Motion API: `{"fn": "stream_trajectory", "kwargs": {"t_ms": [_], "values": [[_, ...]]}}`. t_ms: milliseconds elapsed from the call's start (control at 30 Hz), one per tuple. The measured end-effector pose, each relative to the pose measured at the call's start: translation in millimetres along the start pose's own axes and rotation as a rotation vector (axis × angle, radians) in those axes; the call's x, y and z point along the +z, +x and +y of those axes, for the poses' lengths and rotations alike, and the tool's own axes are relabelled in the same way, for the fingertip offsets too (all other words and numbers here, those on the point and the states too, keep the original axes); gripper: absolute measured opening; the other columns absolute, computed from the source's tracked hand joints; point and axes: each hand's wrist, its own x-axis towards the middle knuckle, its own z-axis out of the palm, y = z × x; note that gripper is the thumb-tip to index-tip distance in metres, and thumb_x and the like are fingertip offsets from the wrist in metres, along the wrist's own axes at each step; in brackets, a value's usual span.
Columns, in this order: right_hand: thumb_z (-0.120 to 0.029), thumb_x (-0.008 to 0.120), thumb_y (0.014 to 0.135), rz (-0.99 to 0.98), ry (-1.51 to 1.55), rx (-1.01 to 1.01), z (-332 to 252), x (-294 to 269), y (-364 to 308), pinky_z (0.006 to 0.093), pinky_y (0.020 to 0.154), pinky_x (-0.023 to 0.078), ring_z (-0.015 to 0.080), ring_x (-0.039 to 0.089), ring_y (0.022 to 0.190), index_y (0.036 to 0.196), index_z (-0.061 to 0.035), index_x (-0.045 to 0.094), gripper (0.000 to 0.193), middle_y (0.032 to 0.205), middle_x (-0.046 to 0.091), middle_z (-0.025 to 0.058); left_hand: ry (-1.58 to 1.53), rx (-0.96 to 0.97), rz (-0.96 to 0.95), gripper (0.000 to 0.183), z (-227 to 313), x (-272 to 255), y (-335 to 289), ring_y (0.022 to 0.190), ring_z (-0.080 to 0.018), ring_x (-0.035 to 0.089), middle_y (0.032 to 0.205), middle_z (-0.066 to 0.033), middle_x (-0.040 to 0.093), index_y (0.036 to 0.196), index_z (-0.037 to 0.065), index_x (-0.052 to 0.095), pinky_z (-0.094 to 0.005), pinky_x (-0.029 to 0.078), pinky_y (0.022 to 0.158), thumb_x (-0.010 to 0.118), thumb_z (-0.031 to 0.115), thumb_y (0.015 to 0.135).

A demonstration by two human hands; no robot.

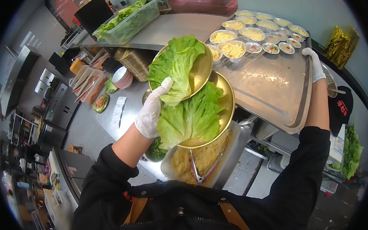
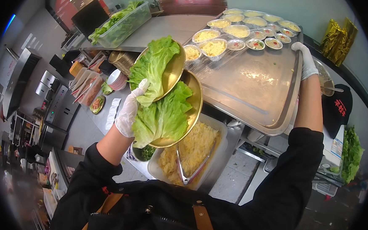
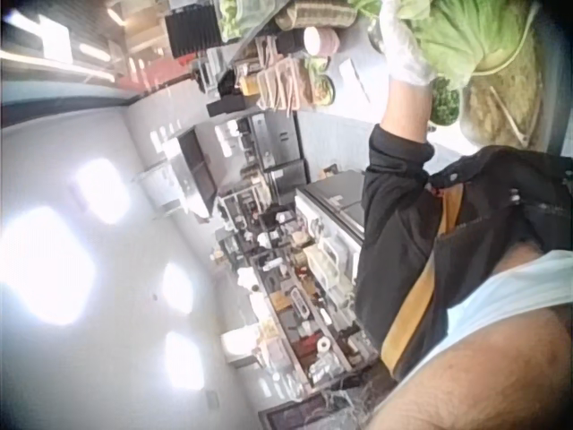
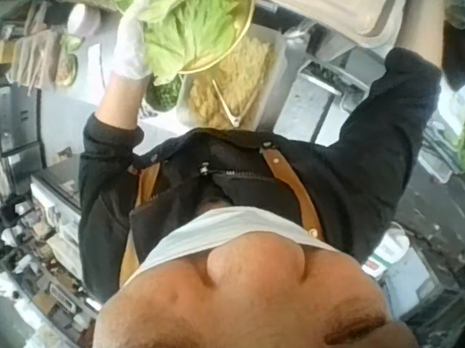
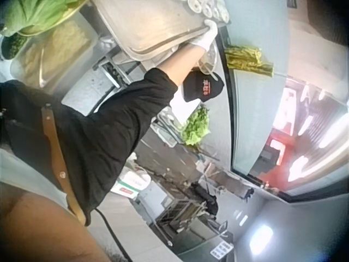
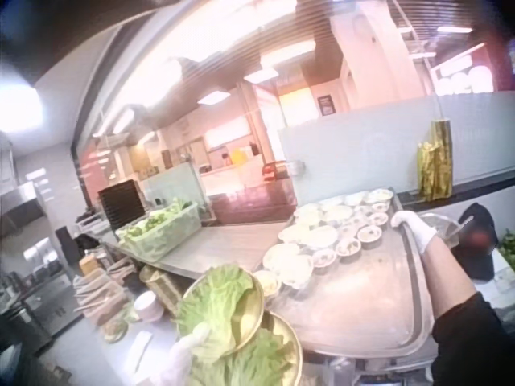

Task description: The person assembles several dishes by placing lettuce leaves on plates, adding sliced meat and shrimp, and arranging them on a stainless steel counter. They retrieve items from a refrigerator and use tongs to place food onto plates.

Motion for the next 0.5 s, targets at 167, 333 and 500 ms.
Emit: {"fn": "stream_trajectory", "kwargs": {"t_ms": [167, 333, 500], "values": [[-0.024, 0.060, 0.071, 0.047, 0.025, -0.010, -0.6, 14.3, -6.1, 0.0392, 0.074, 0.057, 0.0285, 0.068, 0.081, 0.112, -0.0022, 0.065, 0.047, 0.100, 0.070, 0.0154, -0.030, -0.049, 0.067, 0.045, 2.2, 2.1, -2.8, 0.111, -0.0269, 0.063, 0.125, -0.0113, 0.064, 0.132, 0.006, 0.056, -0.0429, 0.051, 0.099, 0.058, 0.035, 0.098], [-0.045, 0.073, 0.078, 0.084, -0.111, -0.055, 7.8, -25.3, 10.4, 0.0361, 0.089, 0.050, 0.0227, 0.065, 0.097, 0.123, -0.0074, 0.064, 0.059, 0.110, 0.069, 0.0086, -0.059, -0.068, -0.042, 0.048, 2.9, -22.5, -31.1, 0.113, -0.0275, 0.063, 0.128, -0.0124, 0.063, 0.135, 0.005, 0.054, -0.0438, 0.050, 0.100, 0.058, 0.035, 0.097], [-0.035, 0.036, 0.105, -0.015, -0.320, -0.267, -2.1, -85.8, 5.7, 0.0370, 0.117, 0.026, 0.0180, 0.043, 0.136, 0.151, -0.0133, 0.037, 0.051, 0.149, 0.046, 0.0035, -0.180, 0.165, 0.265, 0.044, 21.3, -97.2, -114.5, 0.102, -0.0259, 0.067, 0.116, -0.0116, 0.068, 0.128, 0.004, 0.058, -0.0429, 0.054, 0.094, 0.061, 0.034, 0.096]]}}
